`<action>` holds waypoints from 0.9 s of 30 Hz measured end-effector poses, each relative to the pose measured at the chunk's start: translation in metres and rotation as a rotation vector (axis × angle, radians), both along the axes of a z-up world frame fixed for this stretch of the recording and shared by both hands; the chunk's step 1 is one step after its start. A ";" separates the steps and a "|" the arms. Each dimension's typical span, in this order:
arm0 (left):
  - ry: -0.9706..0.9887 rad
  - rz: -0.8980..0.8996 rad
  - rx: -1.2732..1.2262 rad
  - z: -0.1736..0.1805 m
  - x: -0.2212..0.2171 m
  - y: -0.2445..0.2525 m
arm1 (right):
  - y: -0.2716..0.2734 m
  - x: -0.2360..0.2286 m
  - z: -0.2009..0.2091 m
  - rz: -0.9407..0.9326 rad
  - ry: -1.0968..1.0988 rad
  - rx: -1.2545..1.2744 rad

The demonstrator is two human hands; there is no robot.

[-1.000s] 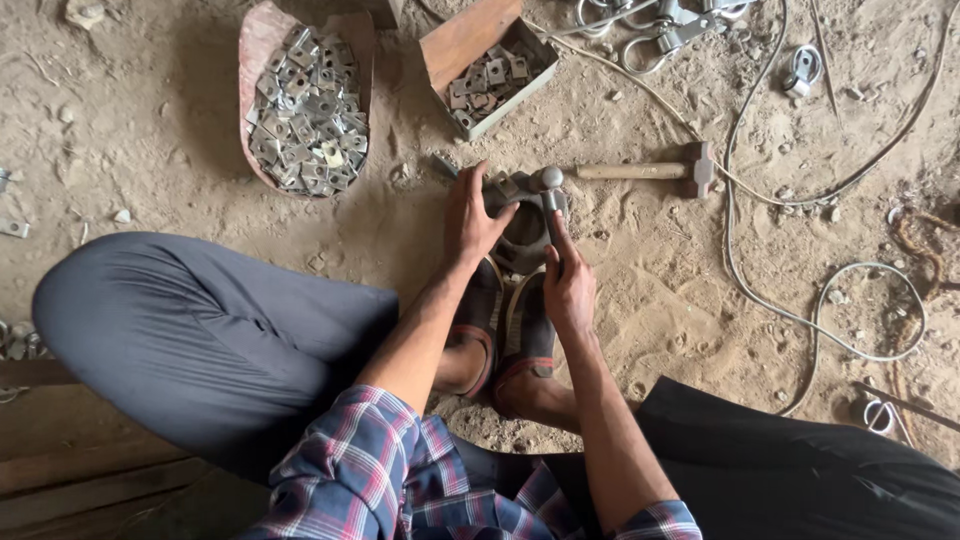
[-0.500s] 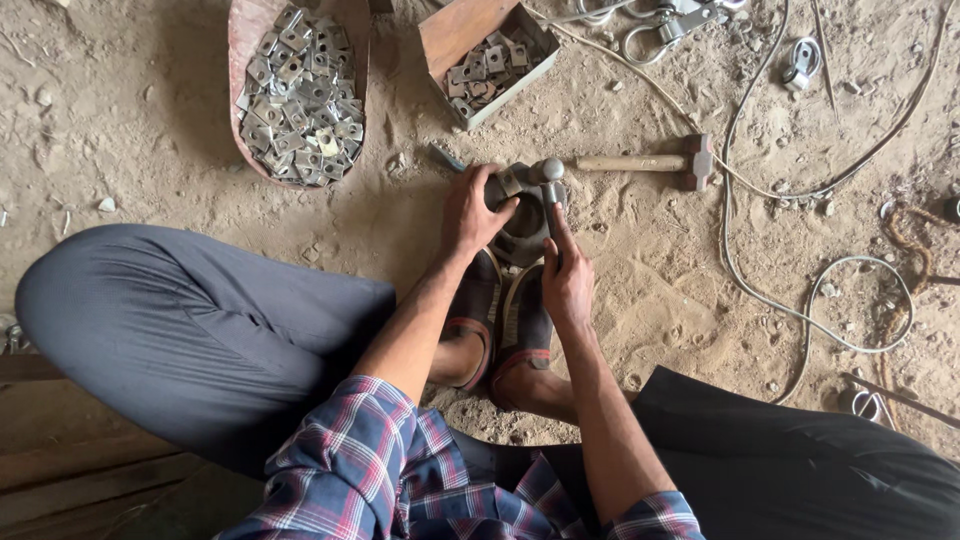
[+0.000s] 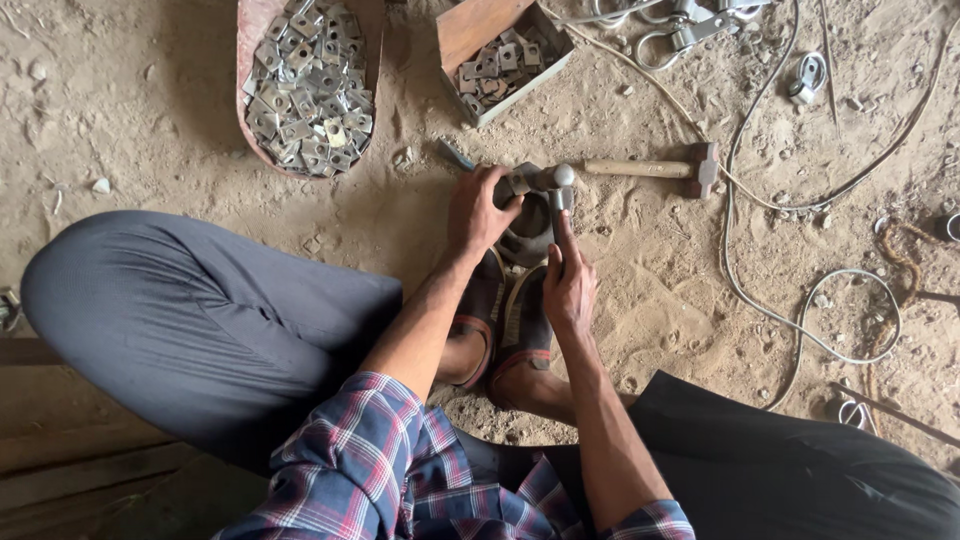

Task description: The person sits on the ground and repeatedly hammers small metal parts on a metal anvil. They pick up individual parts from a container, place them on the anvil, and strike them with a hammer. The person continues this repetitive process throughout the video.

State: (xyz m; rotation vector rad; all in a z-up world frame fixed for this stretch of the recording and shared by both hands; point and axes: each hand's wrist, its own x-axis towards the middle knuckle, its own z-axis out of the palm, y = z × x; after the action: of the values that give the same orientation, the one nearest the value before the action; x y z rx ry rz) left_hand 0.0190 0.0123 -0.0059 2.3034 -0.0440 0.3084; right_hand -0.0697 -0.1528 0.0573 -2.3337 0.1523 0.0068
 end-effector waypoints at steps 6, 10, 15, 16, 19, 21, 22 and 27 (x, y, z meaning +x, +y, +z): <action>-0.103 0.030 -0.022 0.001 -0.001 -0.002 | 0.007 0.006 0.006 0.068 -0.132 -0.002; -0.008 0.021 -0.029 0.006 -0.001 -0.001 | 0.014 0.009 0.004 0.103 -0.048 0.003; -0.017 0.023 -0.041 0.012 -0.003 -0.001 | 0.013 0.010 0.000 0.108 -0.040 0.012; -0.006 0.012 -0.044 0.011 -0.002 -0.001 | 0.011 0.011 -0.001 0.114 -0.053 0.009; -0.020 -0.005 -0.013 0.002 -0.001 0.001 | 0.006 0.010 -0.003 0.123 -0.058 -0.022; -0.083 -0.007 0.055 -0.007 -0.001 0.003 | 0.005 0.009 -0.004 0.120 -0.105 -0.018; -0.071 0.057 0.050 -0.012 -0.001 0.005 | 0.005 0.009 -0.004 0.116 -0.157 -0.001; 0.021 0.250 0.055 -0.012 -0.008 -0.002 | 0.003 0.013 0.001 0.098 -0.321 -0.056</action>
State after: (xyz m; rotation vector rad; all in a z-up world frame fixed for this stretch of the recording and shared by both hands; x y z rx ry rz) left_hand 0.0107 0.0099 -0.0183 2.3691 0.2512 0.4140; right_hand -0.0567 -0.1501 0.0586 -2.3603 -0.1237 -0.3252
